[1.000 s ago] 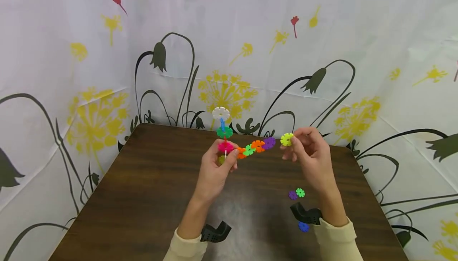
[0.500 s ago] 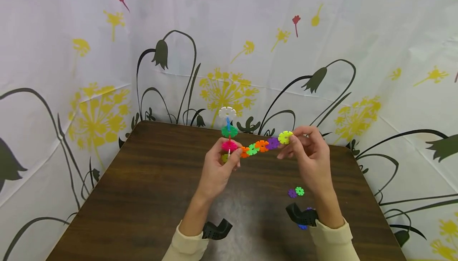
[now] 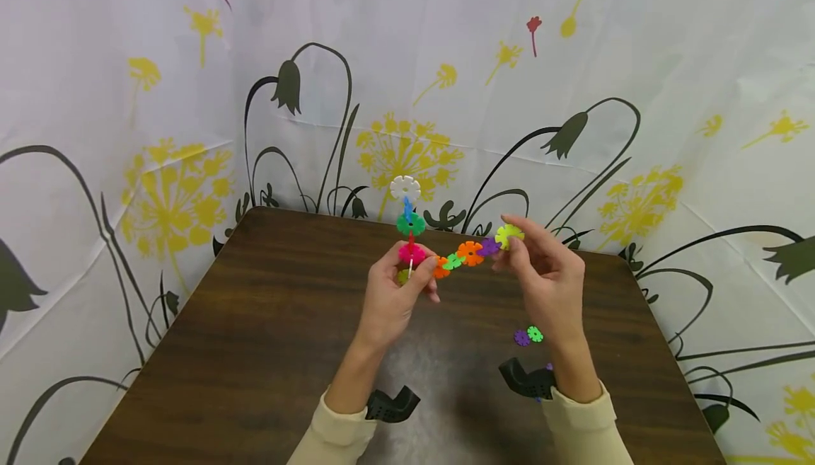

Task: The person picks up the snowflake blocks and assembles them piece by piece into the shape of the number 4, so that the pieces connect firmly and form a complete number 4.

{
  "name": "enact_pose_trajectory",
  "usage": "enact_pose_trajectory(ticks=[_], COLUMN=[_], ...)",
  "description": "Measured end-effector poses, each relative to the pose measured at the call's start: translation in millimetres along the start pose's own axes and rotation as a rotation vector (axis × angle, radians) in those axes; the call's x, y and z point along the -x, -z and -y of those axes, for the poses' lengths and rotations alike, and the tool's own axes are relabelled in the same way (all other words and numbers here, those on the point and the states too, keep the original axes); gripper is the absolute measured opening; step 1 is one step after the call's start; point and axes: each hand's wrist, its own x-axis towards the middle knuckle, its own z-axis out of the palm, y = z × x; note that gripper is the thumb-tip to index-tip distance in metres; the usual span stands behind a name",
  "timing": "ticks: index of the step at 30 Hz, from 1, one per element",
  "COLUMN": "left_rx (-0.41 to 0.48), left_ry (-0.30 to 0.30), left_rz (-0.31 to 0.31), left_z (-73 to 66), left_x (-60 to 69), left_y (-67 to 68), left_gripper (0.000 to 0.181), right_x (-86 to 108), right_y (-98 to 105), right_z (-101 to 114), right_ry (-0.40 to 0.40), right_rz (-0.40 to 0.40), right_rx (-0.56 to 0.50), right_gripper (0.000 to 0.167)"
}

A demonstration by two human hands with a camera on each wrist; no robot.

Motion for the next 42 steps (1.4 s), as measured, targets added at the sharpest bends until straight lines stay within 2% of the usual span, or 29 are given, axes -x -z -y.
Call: enact_pose_trajectory(ticks=[6,9,14,19,22,27,30,33,37,42], left_rx=[0.047,0.062,0.017,-0.001,0.019,0.026,0.068,0.12,0.149,0.146], left_ry=[0.043,0.07,0.102,0.095,0.115,0.143,0.146,0.114,0.073,0.098], left_rz=[0.021,0.068,0.165,0.196,0.207,0.29,0.323,0.292,0.197,0.121], left_z=[-0.9,-0.3,2.6,2.8,0.4,-2.3,-2.4,-2.6,-3.4,-7.1], left_x=[1.7,2.1,3.3,3.2,2.9,3.6,4.9,5.9,7.3,11.1], left_y=[-8.2,-13.8,-21.5,-22.1,-18.9,-11.9,-10.1,-11.6,-15.6,-18.2], left_gripper=[0.016,0.019,0.019,0.019,0.019,0.016,0.023,0.029,0.029,0.03], right_x=[2.9,2.8,-1.1,-4.2,-4.6,-2.8,-1.7,-0.2,1.9,2.9], right_y=[-9.1,-10.5,-8.0,-6.7,-8.2,-13.8,-16.5,-18.7,-22.0,-28.3], right_z=[3.4,6.2,8.6,9.2,10.0,12.6,13.5,14.1,14.1,12.9], right_ry=[0.043,0.054,0.042,0.045,0.054,0.076,0.081,0.088,0.141,0.236], right_rz=[-0.076,-0.107,-0.144,-0.146,-0.144,-0.103,-0.081,-0.055,-0.026,-0.025], right_rx=[-0.013,0.037,0.09,0.11,0.093,0.041,0.019,-0.012,-0.003,0.075], right_gripper=[0.032,0.031,0.028,0.028,0.029,0.029,0.029,0.03,0.034,0.032])
